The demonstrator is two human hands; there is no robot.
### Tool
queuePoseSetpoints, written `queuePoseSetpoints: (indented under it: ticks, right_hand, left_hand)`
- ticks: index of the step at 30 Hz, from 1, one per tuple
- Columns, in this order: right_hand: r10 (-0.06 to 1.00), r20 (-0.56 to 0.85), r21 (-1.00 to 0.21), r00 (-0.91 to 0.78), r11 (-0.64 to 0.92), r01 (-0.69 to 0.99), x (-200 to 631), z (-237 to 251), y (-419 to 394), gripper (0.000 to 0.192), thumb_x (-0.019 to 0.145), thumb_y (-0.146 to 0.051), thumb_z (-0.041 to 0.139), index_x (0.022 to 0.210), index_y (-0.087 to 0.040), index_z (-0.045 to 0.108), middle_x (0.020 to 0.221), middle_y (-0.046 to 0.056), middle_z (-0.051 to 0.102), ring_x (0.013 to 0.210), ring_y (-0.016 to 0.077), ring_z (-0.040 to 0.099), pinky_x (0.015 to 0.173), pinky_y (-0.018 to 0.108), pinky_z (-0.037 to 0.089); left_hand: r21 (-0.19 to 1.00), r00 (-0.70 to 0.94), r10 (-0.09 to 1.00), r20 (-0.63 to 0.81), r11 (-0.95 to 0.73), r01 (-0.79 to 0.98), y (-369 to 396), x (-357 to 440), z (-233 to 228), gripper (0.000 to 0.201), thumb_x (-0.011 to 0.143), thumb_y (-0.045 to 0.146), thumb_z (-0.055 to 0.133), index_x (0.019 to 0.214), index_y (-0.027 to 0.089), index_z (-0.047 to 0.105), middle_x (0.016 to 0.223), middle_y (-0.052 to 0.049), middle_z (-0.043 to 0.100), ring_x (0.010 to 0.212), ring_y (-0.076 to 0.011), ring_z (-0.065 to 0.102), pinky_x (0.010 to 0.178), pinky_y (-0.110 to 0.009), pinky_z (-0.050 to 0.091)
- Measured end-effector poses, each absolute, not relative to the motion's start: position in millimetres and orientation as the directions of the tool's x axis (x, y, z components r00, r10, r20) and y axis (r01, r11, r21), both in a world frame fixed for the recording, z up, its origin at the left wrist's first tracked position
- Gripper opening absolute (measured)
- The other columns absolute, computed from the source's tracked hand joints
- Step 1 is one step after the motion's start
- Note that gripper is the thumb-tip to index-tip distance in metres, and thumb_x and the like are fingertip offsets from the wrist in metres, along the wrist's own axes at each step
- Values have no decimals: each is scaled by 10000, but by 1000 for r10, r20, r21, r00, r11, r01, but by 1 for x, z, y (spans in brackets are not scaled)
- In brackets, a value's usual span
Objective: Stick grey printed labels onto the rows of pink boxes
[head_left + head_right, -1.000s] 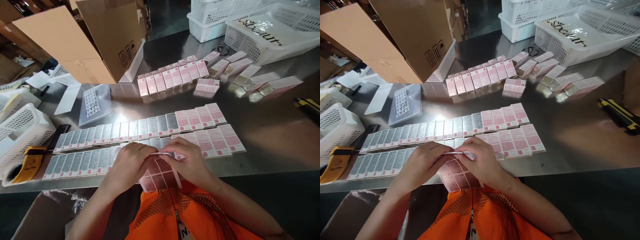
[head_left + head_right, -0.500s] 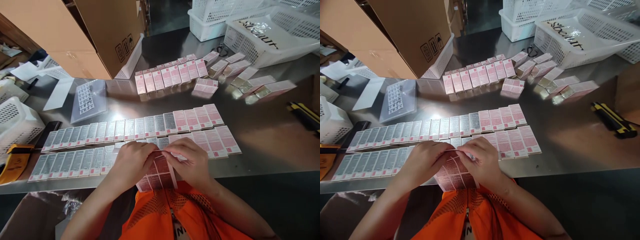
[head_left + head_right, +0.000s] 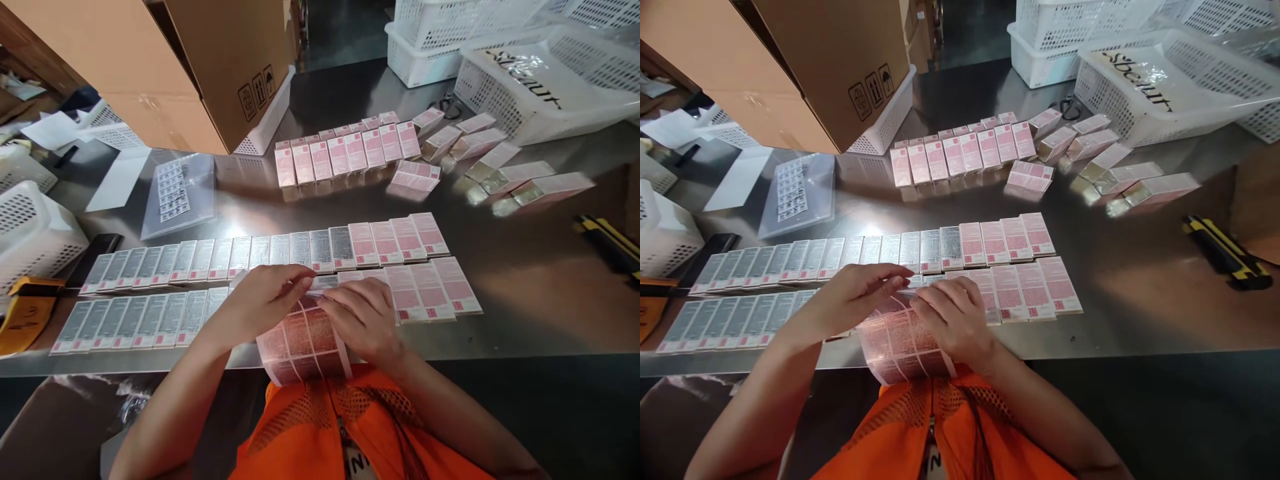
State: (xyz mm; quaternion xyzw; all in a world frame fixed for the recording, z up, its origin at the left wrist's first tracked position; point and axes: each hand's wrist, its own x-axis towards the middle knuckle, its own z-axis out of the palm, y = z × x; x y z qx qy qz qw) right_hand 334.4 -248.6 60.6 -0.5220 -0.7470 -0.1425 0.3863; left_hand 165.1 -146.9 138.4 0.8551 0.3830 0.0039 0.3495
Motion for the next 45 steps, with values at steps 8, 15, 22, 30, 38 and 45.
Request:
queuePoseSetpoints:
  ticks: [8, 15, 22, 30, 38, 45]
  right_hand:
    - [742, 606, -190, -288, 486, 853, 329, 46, -246, 142, 941, -131, 541, 921, -216, 653, 1239, 18, 679, 1308, 180, 485, 1119, 417, 326]
    - [726, 567, -277, -388, 612, 741, 332, 63, -272, 118, 917, -181, 596, 851, -264, 647, 1312, -59, 633, 1264, 191, 538, 1152, 478, 300]
    - [758, 559, -683, -337, 651, 330, 370, 84, -304, 107, 923, -188, 595, 955, -287, 620, 1000, -45, 750, 1059, 146, 667, 1011, 371, 501]
    - [961, -48, -994, 272, -73, 84, 419, 61, -273, 259, 744, -298, 788, 817, -209, 556, 720, -23, 654, 625, 137, 670, 528, 238, 536]
    - [965, -243, -942, 94, -212, -260, 429, 65, -247, 360, 650, -279, 841, 799, -203, 522, 624, -77, 556, 523, 77, 571, 499, 200, 501]
    - [956, -289, -918, 37, -266, -294, 424, 59, -240, 380, 626, -309, 853, 795, -211, 527, 630, -84, 547, 510, 74, 561, 502, 208, 533]
  left_hand:
    - [604, 731, 609, -310, -468, 645, -137, 161, 122, 241, 906, 277, 515, 1072, 250, 688, 956, 8, 750, 831, -158, 680, 702, -252, 472]
    - [532, 681, 715, -156, -520, 668, -121, 146, 128, 244, 898, 278, 493, 986, 241, 717, 981, 3, 761, 855, -172, 692, 733, -259, 504]
    - [274, 667, 714, 211, -699, 661, -48, 125, 140, 239, 885, 328, 503, 979, 259, 712, 953, -9, 743, 778, -189, 667, 753, -308, 512]
    - [229, 657, 690, 303, -723, 652, -36, 176, 96, 239, 881, 238, 539, 1071, 212, 681, 1150, -93, 681, 1172, -295, 559, 1049, -503, 373]
    - [788, 724, 664, -186, -340, 514, -177, 207, 88, 316, 911, 444, 549, 1050, 191, 675, 934, -40, 718, 755, -140, 644, 596, -220, 479]
    - [837, 635, 709, -306, -118, 535, -199, 213, 72, 327, 907, 447, 543, 795, 170, 675, 662, -9, 656, 578, -113, 554, 530, -217, 401]
